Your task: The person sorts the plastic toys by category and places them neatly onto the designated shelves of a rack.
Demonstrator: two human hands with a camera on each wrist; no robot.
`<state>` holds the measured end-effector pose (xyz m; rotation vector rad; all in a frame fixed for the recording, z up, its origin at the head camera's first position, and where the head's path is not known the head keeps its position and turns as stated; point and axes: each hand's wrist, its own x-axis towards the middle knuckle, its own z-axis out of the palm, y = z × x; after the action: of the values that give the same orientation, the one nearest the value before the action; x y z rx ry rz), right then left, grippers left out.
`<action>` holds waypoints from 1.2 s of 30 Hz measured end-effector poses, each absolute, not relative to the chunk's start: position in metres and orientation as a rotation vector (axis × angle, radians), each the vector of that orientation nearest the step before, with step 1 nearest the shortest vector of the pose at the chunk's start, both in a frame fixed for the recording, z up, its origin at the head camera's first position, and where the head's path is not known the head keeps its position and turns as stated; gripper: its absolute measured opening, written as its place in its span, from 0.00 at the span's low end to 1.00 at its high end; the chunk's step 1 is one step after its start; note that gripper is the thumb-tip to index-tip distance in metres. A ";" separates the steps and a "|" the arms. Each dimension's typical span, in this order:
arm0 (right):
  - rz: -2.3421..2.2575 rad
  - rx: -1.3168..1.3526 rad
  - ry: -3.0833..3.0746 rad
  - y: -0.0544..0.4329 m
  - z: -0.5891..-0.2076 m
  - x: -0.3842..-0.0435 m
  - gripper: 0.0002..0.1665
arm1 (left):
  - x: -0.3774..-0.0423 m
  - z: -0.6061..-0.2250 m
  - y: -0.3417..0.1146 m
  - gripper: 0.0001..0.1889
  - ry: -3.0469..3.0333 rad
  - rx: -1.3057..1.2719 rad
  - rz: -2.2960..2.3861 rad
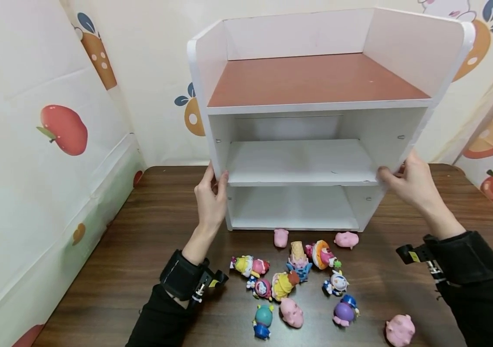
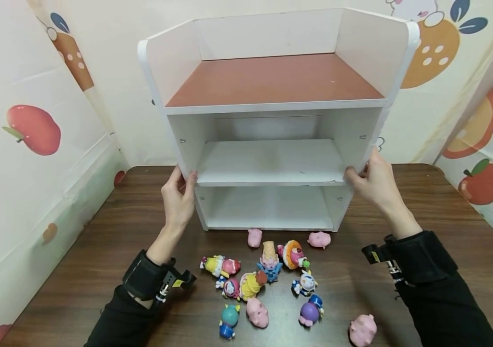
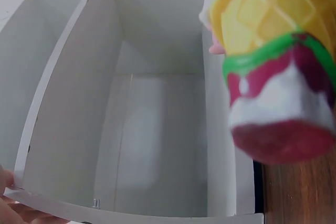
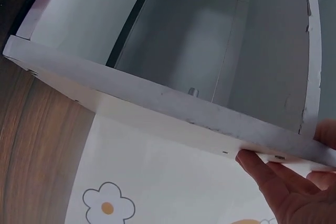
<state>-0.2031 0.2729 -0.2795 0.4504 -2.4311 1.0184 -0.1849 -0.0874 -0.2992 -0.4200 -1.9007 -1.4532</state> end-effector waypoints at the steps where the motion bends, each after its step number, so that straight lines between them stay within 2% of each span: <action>1: 1.010 0.450 -2.429 0.272 -0.280 -0.204 0.27 | -0.185 -0.299 -0.088 0.19 -1.899 -0.416 -1.450; 17: 0.943 0.326 -2.379 0.264 -0.275 -0.193 0.22 | -0.186 -0.296 -0.088 0.20 -1.912 -0.405 -1.448; 29: 0.869 0.280 -2.435 0.268 -0.271 -0.159 0.24 | -0.183 -0.293 -0.087 0.20 -1.935 -0.377 -1.450; 36: 0.835 0.301 -2.482 0.271 -0.286 -0.148 0.22 | -0.184 -0.294 -0.088 0.20 -1.928 -0.366 -1.461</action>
<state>-0.1484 0.2715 -0.2859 0.3005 -2.4816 0.8349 -0.1837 -0.0884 -0.2942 -0.3660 -1.9279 -1.4612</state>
